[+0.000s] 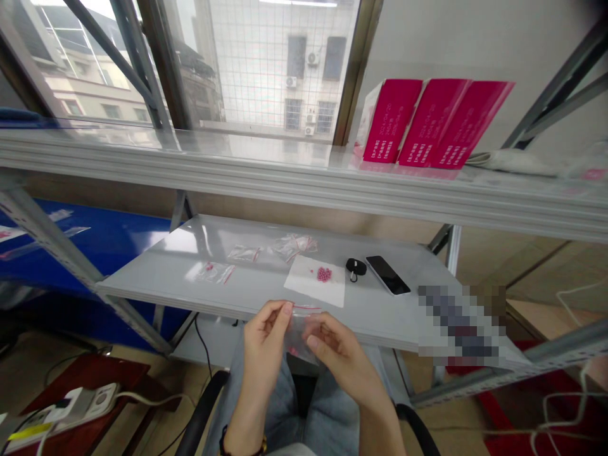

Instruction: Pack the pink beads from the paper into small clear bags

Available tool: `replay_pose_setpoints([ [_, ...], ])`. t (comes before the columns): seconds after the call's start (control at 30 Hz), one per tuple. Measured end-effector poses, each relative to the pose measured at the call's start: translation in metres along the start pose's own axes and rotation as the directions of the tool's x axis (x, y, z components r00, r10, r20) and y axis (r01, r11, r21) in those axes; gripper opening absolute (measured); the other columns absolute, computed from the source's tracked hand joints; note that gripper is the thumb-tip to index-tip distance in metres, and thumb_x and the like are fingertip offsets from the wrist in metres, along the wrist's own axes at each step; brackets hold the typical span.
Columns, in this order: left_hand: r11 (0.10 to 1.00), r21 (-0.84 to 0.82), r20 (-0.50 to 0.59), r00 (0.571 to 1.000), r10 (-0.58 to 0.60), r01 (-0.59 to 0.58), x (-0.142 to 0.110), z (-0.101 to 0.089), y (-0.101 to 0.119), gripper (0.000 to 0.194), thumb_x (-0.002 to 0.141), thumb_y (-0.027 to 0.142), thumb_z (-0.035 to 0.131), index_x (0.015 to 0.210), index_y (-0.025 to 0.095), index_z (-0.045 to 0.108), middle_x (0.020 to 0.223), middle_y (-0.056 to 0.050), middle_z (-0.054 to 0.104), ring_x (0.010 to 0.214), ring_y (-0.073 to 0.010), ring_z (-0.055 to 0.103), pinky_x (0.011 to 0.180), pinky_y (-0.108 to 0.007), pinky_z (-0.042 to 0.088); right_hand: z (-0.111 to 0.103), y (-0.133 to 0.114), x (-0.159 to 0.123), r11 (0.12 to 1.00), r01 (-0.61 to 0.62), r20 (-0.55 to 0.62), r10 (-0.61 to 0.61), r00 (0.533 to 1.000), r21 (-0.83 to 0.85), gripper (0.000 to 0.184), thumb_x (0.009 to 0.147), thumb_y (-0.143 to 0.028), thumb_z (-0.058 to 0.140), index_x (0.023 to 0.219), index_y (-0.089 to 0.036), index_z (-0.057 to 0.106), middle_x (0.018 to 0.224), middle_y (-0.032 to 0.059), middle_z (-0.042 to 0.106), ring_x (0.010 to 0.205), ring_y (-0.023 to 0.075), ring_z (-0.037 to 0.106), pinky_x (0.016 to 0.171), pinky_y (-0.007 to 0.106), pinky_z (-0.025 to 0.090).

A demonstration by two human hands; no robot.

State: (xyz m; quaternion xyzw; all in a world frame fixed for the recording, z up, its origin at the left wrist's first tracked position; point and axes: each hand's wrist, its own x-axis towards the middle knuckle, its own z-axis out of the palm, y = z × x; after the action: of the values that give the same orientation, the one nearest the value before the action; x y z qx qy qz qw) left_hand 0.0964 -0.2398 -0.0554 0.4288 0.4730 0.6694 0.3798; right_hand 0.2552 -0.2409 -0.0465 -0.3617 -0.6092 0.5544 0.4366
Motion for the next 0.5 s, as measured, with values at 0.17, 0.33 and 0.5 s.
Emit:
replay_pose_setpoints([
  [0.17,0.999,0.022,0.132,0.99,-0.048,0.046,-0.0002,0.0001,0.0037,0.024,0.087,0.041,0.072,0.088,0.017,0.075,0.077,-0.002,0.071,0.071,-0.0138,0.061,0.067,-0.021,0.049,0.0012,0.0034,0.0045,0.999,0.045,-0.21,-0.049,0.977,-0.024,0.023,0.097,-0.043,0.061,0.093,-0.022,0.067,0.078,-0.0003,0.062,0.075,0.0162,0.056,0.069,0.026,0.043],
  [0.33,0.995,-0.038,0.198,0.977,-0.085,0.094,0.0004,-0.0008,0.0033,0.023,0.087,0.039,0.073,0.091,0.017,0.072,0.075,0.0,0.068,0.069,-0.0121,0.059,0.067,-0.02,0.048,0.0008,0.0087,0.0064,0.998,0.047,-0.274,-0.056,0.96,-0.04,0.025,0.096,-0.044,0.062,0.087,-0.021,0.067,0.075,-0.0014,0.058,0.072,0.015,0.054,0.067,0.025,0.042],
  [0.5,0.994,-0.028,0.207,0.973,-0.1,0.108,0.0014,-0.0051,-0.0011,0.023,0.088,0.039,0.072,0.088,0.017,0.071,0.076,0.0,0.066,0.072,-0.012,0.057,0.068,-0.02,0.046,-0.0001,0.0092,0.0051,0.998,0.048,-0.27,-0.037,0.962,0.031,0.022,0.093,-0.043,0.067,0.09,-0.022,0.066,0.073,-0.0029,0.054,0.068,0.0133,0.049,0.061,0.024,0.038],
])
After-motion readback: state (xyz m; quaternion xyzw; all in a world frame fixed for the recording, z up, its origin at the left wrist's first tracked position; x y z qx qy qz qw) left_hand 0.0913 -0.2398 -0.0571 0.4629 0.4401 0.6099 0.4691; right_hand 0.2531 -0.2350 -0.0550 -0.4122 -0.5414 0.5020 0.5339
